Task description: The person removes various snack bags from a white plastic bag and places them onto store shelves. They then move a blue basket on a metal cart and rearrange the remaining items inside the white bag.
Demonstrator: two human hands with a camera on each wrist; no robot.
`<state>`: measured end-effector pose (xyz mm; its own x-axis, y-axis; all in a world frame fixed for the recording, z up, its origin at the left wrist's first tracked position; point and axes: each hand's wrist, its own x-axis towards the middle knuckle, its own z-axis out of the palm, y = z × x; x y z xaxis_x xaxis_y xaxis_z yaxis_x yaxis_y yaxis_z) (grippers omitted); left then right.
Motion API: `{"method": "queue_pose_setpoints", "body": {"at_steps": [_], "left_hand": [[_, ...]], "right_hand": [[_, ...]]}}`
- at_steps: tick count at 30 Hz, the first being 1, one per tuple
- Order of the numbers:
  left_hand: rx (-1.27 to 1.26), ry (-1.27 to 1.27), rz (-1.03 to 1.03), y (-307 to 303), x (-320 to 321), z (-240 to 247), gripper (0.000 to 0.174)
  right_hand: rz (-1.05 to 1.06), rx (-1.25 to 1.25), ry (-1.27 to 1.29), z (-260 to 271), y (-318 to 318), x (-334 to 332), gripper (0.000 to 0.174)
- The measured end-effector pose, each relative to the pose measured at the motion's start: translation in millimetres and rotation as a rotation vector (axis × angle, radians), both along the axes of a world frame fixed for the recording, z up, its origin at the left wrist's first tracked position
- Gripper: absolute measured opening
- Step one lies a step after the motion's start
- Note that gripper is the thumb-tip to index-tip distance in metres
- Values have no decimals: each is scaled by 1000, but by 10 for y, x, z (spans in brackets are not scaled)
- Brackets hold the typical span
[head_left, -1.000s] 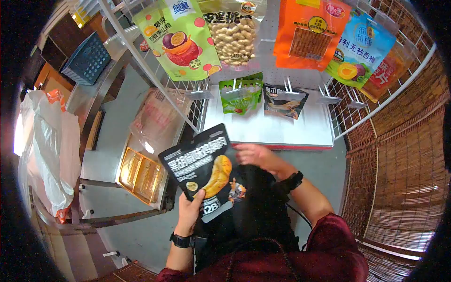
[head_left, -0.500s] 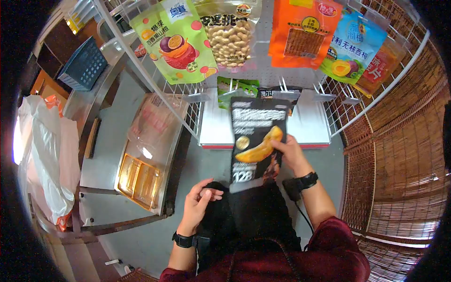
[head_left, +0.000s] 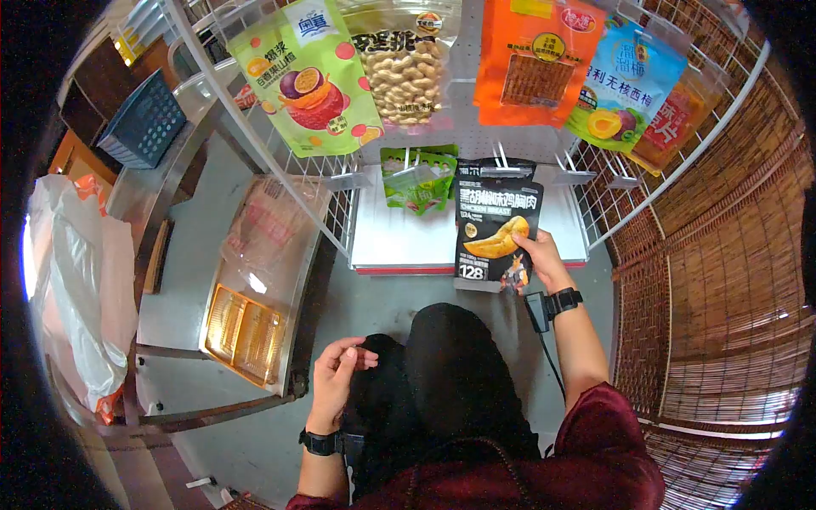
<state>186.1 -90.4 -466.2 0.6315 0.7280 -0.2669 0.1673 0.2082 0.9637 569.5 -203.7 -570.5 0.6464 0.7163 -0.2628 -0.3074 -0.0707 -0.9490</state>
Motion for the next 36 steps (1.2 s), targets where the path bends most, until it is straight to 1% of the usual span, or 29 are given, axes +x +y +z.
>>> {"method": "queue_pose_setpoints", "body": {"at_steps": [3, 6, 9, 13, 15, 16, 18, 21, 23, 25, 26, 27, 31, 33, 36], "left_hand": [[-3, 2, 7, -15, 2, 11, 32], [0, -6, 4, -18, -16, -23, 31], [-6, 8, 8, -28, -14, -7, 30], [-3, 5, 13, -32, -23, -21, 29], [-38, -26, 57, -45, -6, 4, 24], [-39, -26, 60, -47, -4, 3, 24], [-43, -22, 70, -50, -10, 0, 23], [-10, -6, 36, -39, -29, -42, 28], [-8, 6, 35, -40, -32, -46, 28], [-6, 15, 32, -42, -20, -36, 28], [-27, 1, 46, -47, -8, -20, 25], [-48, -13, 59, -49, 0, -13, 23], [-44, -30, 55, -43, -7, -52, 23], [-10, -5, 29, -32, -16, -72, 28], [-8, 13, 33, -25, -21, -69, 28]], "right_hand": [[7, 30, -16, -18, 118, 21, 25], [-34, 57, -19, 4, 184, 14, 21], [-59, 28, -23, 16, 212, 23, 20], [-71, 6, -45, -117, 216, 56, 19], [-77, 3, 2, -163, 189, 26, 23], [-86, -4, -32, -223, 183, 35, 24], [-88, 3, -5, -322, 176, 69, 24], [-83, 29, 26, -303, 194, 78, 24], [-75, 45, 30, -226, 202, 79, 23], [-76, 75, -33, -125, 226, 60, 23], [-75, 68, -39, -63, 234, 49, 22], [-76, 68, -39, -69, 247, 68, 22], [-87, 64, -63, -49, 285, 111, 20], [-86, 58, -63, -39, 290, 111, 20], [-99, 56, -23, -96, 286, 138, 19]]}}
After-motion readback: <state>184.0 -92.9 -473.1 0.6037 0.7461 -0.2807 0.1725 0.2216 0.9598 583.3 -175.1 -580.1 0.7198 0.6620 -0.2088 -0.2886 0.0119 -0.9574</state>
